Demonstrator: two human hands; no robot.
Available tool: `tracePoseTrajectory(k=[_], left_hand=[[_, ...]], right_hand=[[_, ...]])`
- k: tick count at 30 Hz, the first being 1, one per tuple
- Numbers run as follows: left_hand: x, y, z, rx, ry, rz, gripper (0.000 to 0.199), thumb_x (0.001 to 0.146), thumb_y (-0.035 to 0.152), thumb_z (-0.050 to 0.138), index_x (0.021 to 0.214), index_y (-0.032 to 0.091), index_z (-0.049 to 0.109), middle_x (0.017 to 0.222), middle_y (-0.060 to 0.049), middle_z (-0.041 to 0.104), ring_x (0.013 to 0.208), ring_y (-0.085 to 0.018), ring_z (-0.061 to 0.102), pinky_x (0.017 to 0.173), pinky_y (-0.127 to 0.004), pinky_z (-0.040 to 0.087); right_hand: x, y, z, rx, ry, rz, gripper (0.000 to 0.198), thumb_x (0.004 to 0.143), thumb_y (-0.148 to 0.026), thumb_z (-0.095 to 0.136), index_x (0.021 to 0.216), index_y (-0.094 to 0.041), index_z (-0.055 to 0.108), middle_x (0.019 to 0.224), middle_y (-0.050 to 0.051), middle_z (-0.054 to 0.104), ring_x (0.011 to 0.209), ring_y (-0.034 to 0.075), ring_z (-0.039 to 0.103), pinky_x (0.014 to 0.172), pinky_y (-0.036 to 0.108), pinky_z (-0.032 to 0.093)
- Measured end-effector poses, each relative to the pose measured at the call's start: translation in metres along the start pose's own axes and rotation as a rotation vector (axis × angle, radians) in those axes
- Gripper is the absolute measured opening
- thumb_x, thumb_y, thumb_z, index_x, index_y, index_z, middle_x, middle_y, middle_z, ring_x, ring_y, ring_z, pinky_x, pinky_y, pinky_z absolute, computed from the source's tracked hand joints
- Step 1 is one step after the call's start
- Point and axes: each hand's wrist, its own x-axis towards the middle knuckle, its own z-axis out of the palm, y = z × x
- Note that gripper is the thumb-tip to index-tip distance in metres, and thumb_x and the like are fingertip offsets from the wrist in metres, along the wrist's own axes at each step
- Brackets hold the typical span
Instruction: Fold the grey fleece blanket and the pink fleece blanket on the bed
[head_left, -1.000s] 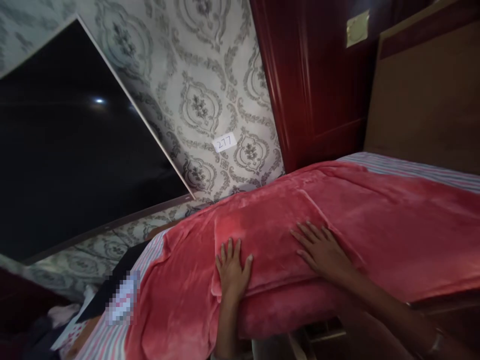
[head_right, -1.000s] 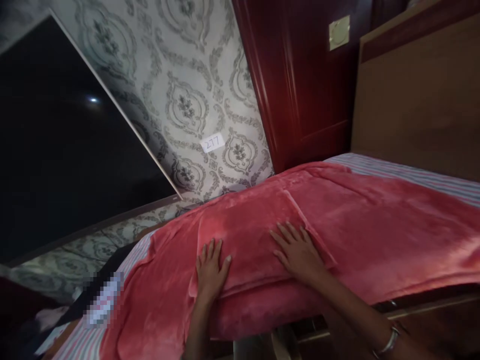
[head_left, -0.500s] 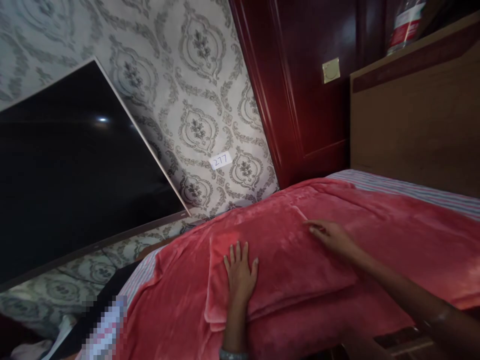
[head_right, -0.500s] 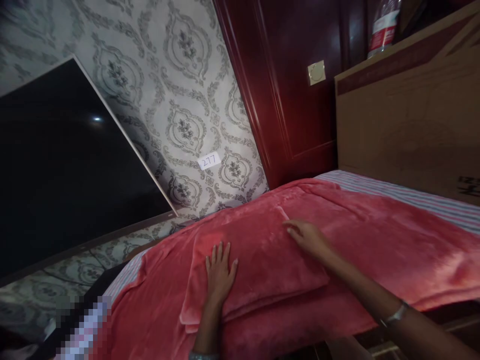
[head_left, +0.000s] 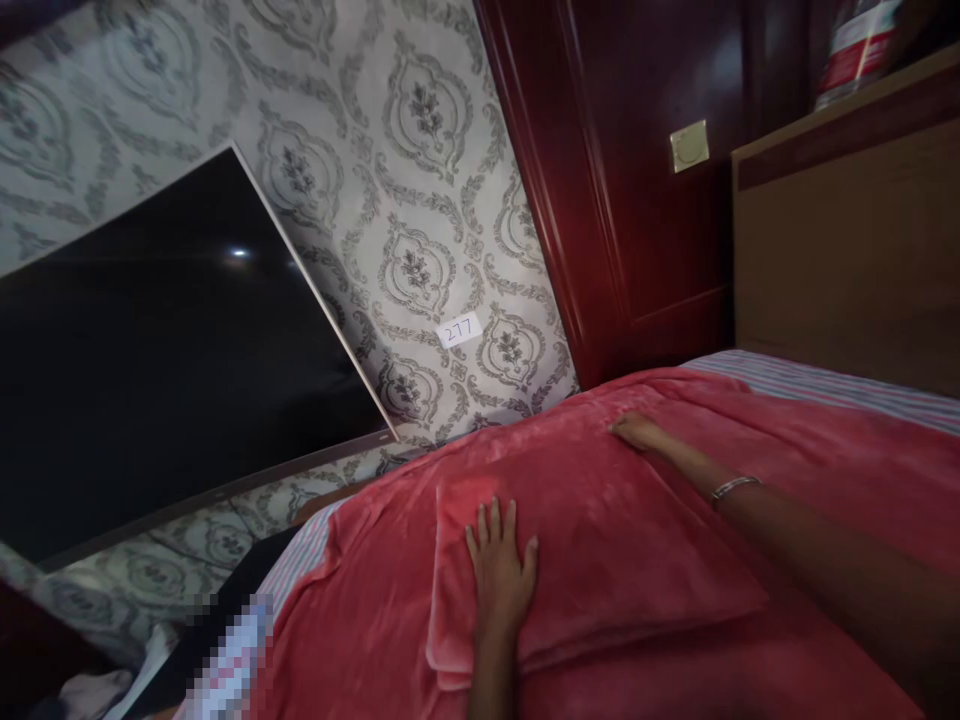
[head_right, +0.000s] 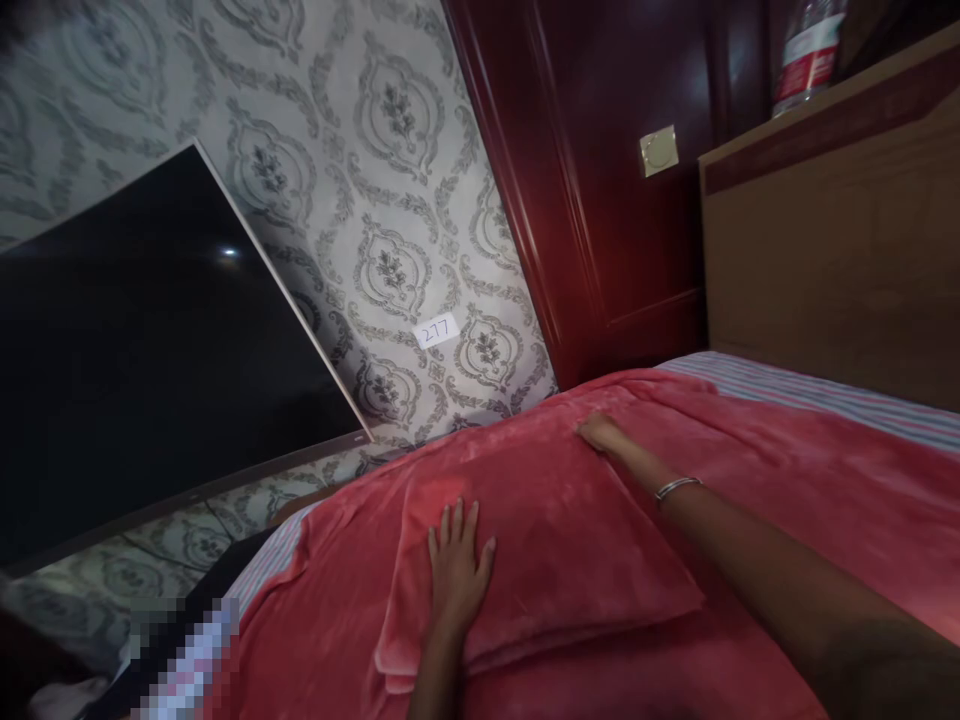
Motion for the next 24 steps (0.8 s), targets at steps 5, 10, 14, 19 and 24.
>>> tracePoseTrajectory(k=[5,10,14,19,24], left_hand=[[-0.002,0.000,0.000,-0.044,0.022,-0.001,0.061,0.098,0.035,0.050,0.159,0.029,0.045,0.171,-0.005,0.028,0.161,-0.032,0.019,0.130,-0.060,0.014],[-0.004,0.001,0.000,-0.075,0.018,-0.008,0.061,0.097,0.033,0.051,0.158,0.029,0.046,0.171,-0.004,0.029,0.161,-0.031,0.019,0.131,-0.059,0.012],[-0.005,0.001,0.001,-0.078,0.001,0.004,0.062,0.099,0.035,0.048,0.160,0.029,0.043,0.172,-0.003,0.027,0.162,-0.030,0.015,0.131,-0.059,0.010],[-0.006,0.001,-0.001,-0.102,-0.010,0.000,0.063,0.098,0.040,0.048,0.160,0.028,0.044,0.173,-0.004,0.026,0.162,-0.032,0.015,0.131,-0.060,0.011],[-0.012,0.004,0.002,-0.149,-0.001,0.013,0.065,0.097,0.043,0.050,0.160,0.029,0.042,0.174,-0.004,0.025,0.162,-0.032,0.014,0.131,-0.059,0.010]], right_hand=[[0.008,-0.010,0.005,-0.166,-0.040,0.060,0.034,0.098,-0.043,0.062,0.080,-0.015,0.063,0.076,0.000,0.061,0.069,0.010,0.056,0.066,0.026,0.049],[0.011,-0.021,0.012,-0.249,-0.029,0.047,0.029,0.099,-0.043,0.062,0.096,-0.014,0.066,0.096,0.003,0.067,0.086,0.013,0.063,0.081,0.032,0.055],[0.010,-0.020,0.013,-0.250,-0.005,0.047,0.032,0.099,-0.046,0.061,0.102,-0.014,0.067,0.103,0.006,0.068,0.093,0.015,0.065,0.085,0.034,0.056],[0.008,-0.017,0.014,-0.182,-0.002,-0.011,0.031,0.100,-0.045,0.061,0.109,-0.016,0.068,0.105,0.005,0.069,0.090,0.015,0.065,0.081,0.032,0.058],[0.007,-0.004,0.020,-0.161,0.066,-0.061,0.027,0.100,-0.037,0.062,0.115,-0.015,0.067,0.114,0.007,0.069,0.096,0.015,0.066,0.085,0.034,0.059]])
